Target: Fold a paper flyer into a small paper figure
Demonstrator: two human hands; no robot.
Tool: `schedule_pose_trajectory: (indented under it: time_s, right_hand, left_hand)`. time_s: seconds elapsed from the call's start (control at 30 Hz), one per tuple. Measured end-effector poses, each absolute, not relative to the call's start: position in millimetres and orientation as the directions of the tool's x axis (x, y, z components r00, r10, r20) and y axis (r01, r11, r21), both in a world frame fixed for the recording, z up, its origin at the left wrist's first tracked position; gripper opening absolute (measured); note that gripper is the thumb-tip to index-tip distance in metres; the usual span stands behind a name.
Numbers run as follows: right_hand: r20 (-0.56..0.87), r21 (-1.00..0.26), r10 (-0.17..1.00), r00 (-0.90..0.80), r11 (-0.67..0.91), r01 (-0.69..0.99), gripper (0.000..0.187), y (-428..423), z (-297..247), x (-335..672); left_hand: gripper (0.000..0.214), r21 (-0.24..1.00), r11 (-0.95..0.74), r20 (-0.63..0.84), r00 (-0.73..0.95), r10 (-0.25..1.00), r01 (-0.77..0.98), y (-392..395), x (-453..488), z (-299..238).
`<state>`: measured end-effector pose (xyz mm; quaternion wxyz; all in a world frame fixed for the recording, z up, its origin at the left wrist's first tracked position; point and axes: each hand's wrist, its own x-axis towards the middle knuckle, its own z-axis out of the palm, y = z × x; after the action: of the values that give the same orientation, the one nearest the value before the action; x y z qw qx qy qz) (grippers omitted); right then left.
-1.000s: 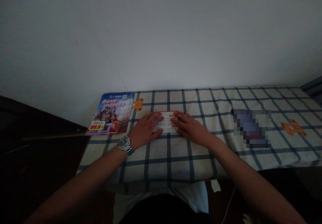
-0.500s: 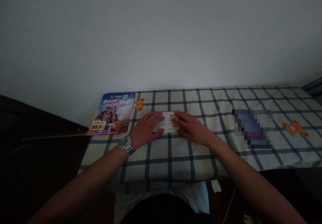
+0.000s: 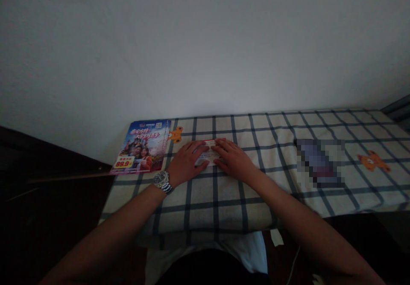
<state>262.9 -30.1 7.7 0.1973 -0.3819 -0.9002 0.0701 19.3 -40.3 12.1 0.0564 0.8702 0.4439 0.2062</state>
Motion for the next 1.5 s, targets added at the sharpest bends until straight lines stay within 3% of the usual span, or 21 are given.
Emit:
schedule_pose_trajectory:
  time_s: [0.83,1.5]
  right_hand:
    - [0.324,-0.321,0.722,-0.611,0.691,0.647,0.048,-26.0,-4.1,264.8]
    - [0.321,-0.318,0.727,-0.607,0.686,0.654,0.049,-25.4,-6.0,266.2]
  left_hand:
    - [0.061,0.421,-0.632,0.196,0.615,0.764,0.651,-39.3,-4.8,12.0]
    - [0.069,0.351,-0.613,0.132,0.611,0.781,0.708,-36.8,-30.5,17.2]
